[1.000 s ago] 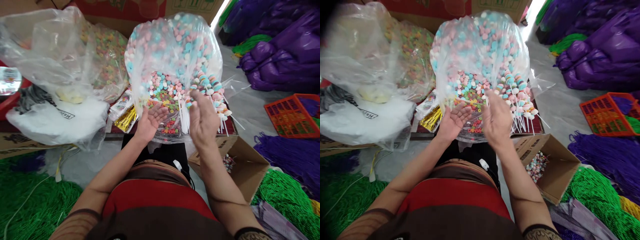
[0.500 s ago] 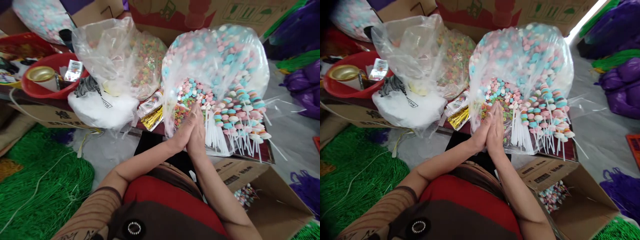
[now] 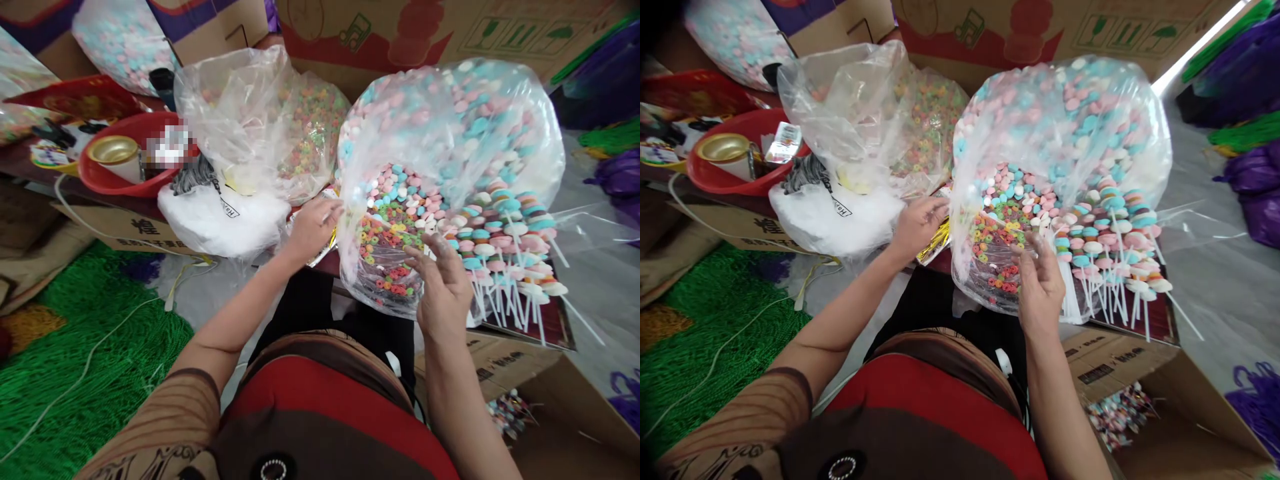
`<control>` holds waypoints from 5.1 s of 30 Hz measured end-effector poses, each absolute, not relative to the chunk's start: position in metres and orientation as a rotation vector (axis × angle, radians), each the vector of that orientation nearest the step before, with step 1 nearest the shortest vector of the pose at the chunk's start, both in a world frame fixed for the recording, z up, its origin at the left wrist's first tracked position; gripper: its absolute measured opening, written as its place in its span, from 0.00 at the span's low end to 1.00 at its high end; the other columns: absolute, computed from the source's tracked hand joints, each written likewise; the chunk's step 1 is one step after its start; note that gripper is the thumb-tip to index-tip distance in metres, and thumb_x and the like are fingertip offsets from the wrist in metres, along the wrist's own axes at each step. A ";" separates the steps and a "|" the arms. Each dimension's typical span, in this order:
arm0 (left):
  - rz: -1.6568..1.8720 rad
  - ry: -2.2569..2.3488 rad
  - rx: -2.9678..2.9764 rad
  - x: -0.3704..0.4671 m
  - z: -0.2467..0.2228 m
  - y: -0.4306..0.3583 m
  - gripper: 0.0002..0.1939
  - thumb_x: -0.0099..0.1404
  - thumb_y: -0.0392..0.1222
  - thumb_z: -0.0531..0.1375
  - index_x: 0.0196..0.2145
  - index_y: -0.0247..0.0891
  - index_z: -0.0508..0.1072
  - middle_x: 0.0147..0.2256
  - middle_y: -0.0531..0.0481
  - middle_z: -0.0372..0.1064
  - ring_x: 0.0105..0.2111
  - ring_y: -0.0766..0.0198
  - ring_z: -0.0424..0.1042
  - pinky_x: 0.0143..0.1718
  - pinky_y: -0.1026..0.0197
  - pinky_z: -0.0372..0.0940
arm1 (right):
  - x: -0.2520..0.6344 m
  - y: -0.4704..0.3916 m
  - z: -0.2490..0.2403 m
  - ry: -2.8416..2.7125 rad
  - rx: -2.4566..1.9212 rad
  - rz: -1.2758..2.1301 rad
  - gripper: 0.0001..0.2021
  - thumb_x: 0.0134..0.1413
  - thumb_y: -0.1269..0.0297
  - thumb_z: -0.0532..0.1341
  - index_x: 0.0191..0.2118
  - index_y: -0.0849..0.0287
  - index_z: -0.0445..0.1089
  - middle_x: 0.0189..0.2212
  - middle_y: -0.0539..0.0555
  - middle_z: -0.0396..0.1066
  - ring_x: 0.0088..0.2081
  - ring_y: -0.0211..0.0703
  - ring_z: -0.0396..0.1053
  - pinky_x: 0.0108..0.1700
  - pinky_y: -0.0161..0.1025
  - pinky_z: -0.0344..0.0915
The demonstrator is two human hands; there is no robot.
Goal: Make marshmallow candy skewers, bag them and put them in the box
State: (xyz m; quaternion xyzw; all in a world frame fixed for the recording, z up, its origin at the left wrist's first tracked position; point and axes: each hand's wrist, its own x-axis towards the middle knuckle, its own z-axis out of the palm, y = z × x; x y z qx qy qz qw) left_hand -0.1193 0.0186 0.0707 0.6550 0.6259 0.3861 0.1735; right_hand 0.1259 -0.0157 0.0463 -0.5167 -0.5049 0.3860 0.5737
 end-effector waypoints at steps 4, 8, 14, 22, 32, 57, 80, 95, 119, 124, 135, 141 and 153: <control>0.441 2.239 2.099 -0.150 0.063 0.057 0.16 0.73 0.44 0.57 0.47 0.32 0.81 0.48 0.35 0.79 0.53 0.47 0.74 0.58 0.48 0.64 | 0.131 -0.038 0.049 -1.171 -1.286 0.950 0.17 0.61 0.53 0.67 0.53 0.52 0.78 0.53 0.57 0.79 0.43 0.45 0.81 0.48 0.48 0.79; 0.141 2.319 2.074 -0.147 0.057 0.067 0.21 0.74 0.47 0.55 0.50 0.26 0.79 0.50 0.30 0.77 0.53 0.45 0.73 0.58 0.49 0.62 | 0.136 -0.046 0.044 -1.153 -1.340 0.970 0.16 0.60 0.53 0.67 0.50 0.52 0.80 0.52 0.57 0.80 0.42 0.46 0.81 0.50 0.50 0.79; 0.169 2.338 2.026 -0.149 0.054 0.072 0.18 0.75 0.40 0.51 0.50 0.30 0.77 0.49 0.31 0.77 0.51 0.46 0.74 0.54 0.50 0.64 | 0.136 -0.050 0.034 -1.128 -1.385 0.996 0.16 0.59 0.52 0.67 0.49 0.53 0.81 0.47 0.57 0.83 0.40 0.48 0.81 0.49 0.52 0.79; 0.219 2.308 2.034 -0.152 0.046 0.069 0.21 0.77 0.43 0.48 0.53 0.28 0.75 0.52 0.29 0.75 0.54 0.45 0.73 0.57 0.49 0.63 | 0.134 -0.049 0.028 -1.313 -1.380 0.932 0.17 0.64 0.52 0.62 0.50 0.55 0.79 0.43 0.57 0.83 0.44 0.50 0.81 0.54 0.55 0.77; 0.381 2.288 2.047 -0.141 0.027 0.055 0.28 0.74 0.52 0.54 0.63 0.30 0.68 0.58 0.30 0.72 0.60 0.41 0.68 0.64 0.45 0.58 | 0.049 -0.011 0.024 -2.307 -1.459 0.420 0.30 0.61 0.61 0.61 0.66 0.69 0.65 0.60 0.73 0.72 0.61 0.67 0.70 0.63 0.61 0.67; 0.414 1.759 2.393 -0.129 0.023 -0.006 0.17 0.72 0.39 0.56 0.55 0.36 0.75 0.59 0.35 0.73 0.63 0.48 0.68 0.68 0.43 0.61 | 0.074 0.008 0.023 -2.375 -1.341 0.263 0.25 0.62 0.74 0.52 0.61 0.50 0.73 0.71 0.56 0.63 0.74 0.56 0.54 0.72 0.62 0.52; 0.306 1.807 2.427 -0.126 0.042 -0.011 0.27 0.69 0.39 0.59 0.63 0.32 0.70 0.65 0.33 0.66 0.67 0.41 0.62 0.69 0.41 0.58 | 0.086 0.039 0.008 -2.276 -1.824 0.148 0.29 0.62 0.75 0.50 0.65 0.57 0.70 0.73 0.62 0.59 0.74 0.64 0.51 0.69 0.69 0.48; 0.117 1.690 2.608 -0.108 0.036 0.006 0.15 0.69 0.32 0.56 0.48 0.32 0.80 0.49 0.35 0.77 0.51 0.47 0.74 0.53 0.47 0.66 | 0.085 0.038 0.003 -2.268 -1.790 0.172 0.28 0.63 0.72 0.50 0.67 0.59 0.67 0.72 0.65 0.59 0.73 0.64 0.52 0.69 0.68 0.49; 1.227 1.586 2.247 -0.120 0.040 0.018 0.27 0.78 0.58 0.46 0.38 0.39 0.78 0.34 0.47 0.78 0.37 0.62 0.73 0.44 0.59 0.65 | 0.082 -0.004 0.025 -1.749 -1.251 0.920 0.22 0.63 0.59 0.61 0.61 0.53 0.73 0.53 0.57 0.80 0.44 0.47 0.79 0.52 0.48 0.76; 1.106 1.428 2.241 -0.113 0.034 0.016 0.28 0.77 0.60 0.47 0.41 0.40 0.80 0.38 0.46 0.79 0.40 0.60 0.75 0.47 0.58 0.66 | 0.066 0.003 0.018 -1.551 -1.195 1.140 0.27 0.57 0.56 0.66 0.63 0.54 0.70 0.48 0.56 0.79 0.38 0.42 0.76 0.44 0.42 0.75; 1.052 1.305 1.638 -0.102 0.036 -0.002 0.21 0.67 0.59 0.62 0.43 0.37 0.76 0.34 0.50 0.76 0.32 0.65 0.72 0.37 0.62 0.68 | 0.071 0.012 0.025 -1.070 -1.077 1.336 0.17 0.50 0.47 0.70 0.37 0.54 0.72 0.30 0.47 0.72 0.27 0.36 0.67 0.29 0.35 0.68; 1.074 1.347 1.579 -0.100 0.049 -0.005 0.21 0.68 0.61 0.59 0.31 0.40 0.69 0.26 0.55 0.67 0.28 0.66 0.64 0.32 0.63 0.63 | 0.079 0.005 0.034 -1.061 -1.069 1.263 0.19 0.48 0.45 0.72 0.32 0.53 0.69 0.27 0.45 0.70 0.26 0.35 0.67 0.32 0.37 0.70; 0.950 1.154 1.703 -0.083 0.068 -0.015 0.27 0.66 0.67 0.60 0.42 0.40 0.77 0.32 0.52 0.74 0.31 0.65 0.69 0.36 0.62 0.66 | 0.096 -0.018 0.040 -1.370 -1.155 0.896 0.17 0.55 0.46 0.70 0.30 0.53 0.71 0.31 0.49 0.76 0.34 0.41 0.72 0.41 0.41 0.70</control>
